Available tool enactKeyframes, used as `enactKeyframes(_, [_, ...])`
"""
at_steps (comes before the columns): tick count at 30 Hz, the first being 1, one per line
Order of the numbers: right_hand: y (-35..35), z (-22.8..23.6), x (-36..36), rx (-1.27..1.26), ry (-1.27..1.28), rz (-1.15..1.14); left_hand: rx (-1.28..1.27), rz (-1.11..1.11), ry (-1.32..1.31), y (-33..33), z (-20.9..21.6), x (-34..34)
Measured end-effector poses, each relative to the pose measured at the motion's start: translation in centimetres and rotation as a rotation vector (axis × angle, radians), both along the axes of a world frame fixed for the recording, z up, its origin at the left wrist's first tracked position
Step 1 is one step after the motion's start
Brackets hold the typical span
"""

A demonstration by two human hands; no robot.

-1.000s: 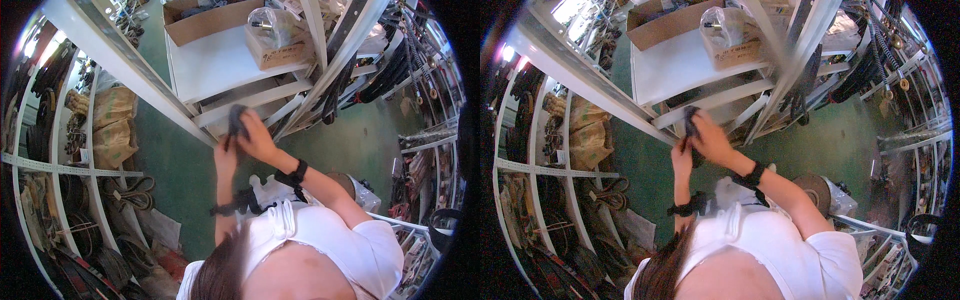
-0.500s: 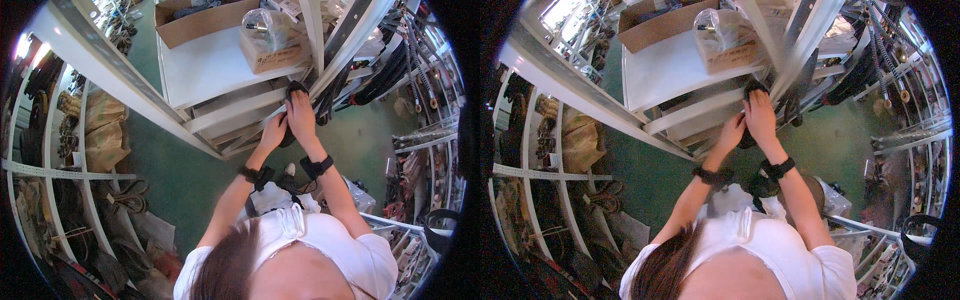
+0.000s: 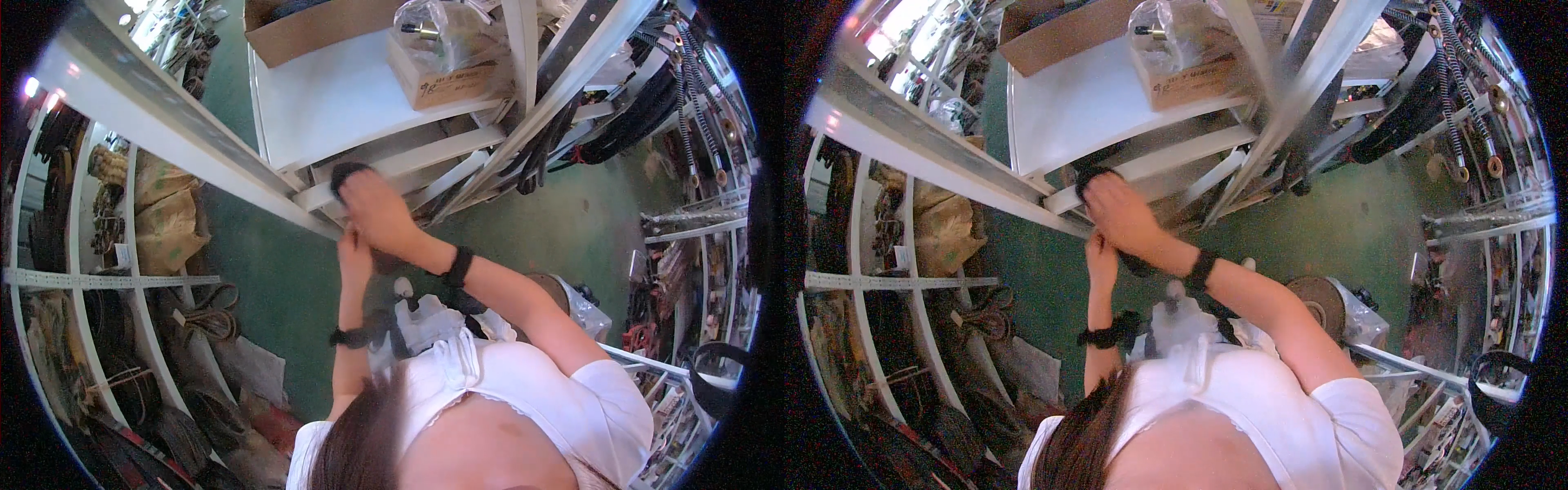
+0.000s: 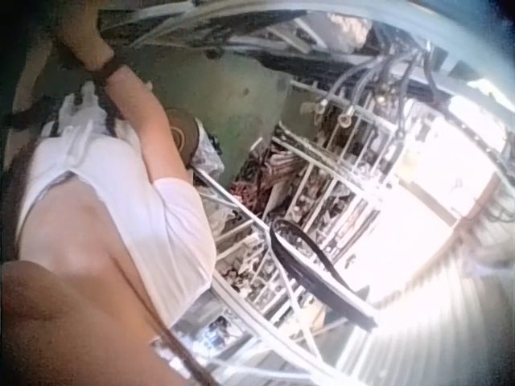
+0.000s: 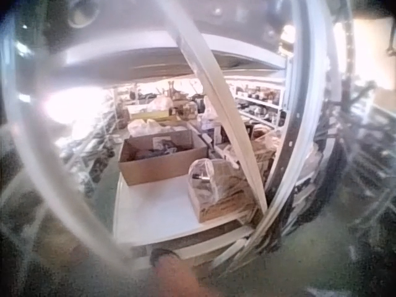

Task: The person picks up a pair of black gloves from a shelf in a warehouse, examines them, and then walks through a showroom area while carrying them.

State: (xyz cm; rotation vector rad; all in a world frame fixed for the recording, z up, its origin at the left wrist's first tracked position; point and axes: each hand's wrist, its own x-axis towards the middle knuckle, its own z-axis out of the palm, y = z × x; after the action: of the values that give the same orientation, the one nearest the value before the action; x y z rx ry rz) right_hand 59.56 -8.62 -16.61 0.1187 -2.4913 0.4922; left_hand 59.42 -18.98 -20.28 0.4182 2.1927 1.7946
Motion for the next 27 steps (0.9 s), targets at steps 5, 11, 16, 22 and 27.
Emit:
enactKeyframes(5, [-3.6,-0.1,-1.7,0.010,0.093,0.117,0.224,0.150,0.049,-3.2,-0.6,-0.4])
enactKeyframes(11, [-1.7,0.6,-0.5,-0.483,-0.040,0.357,-0.038,0.100,0.148,-2.9,1.2,0.6])
enactKeyframes(16, [-0.5,-0.7,4.6,-1.133,-0.189,0.228,-0.049,0.002,0.106,-2.3,1.9,2.8])
enactKeyframes(22, [5.5,2.1,7.5,-2.090,-0.085,0.777,-0.010,-0.067,0.185,0.4,5.1,4.5])
enactKeyframes(27, [8.8,4.0,10.7,-2.033,-0.140,0.662,0.039,-0.097,0.339,1.8,5.1,4.5])
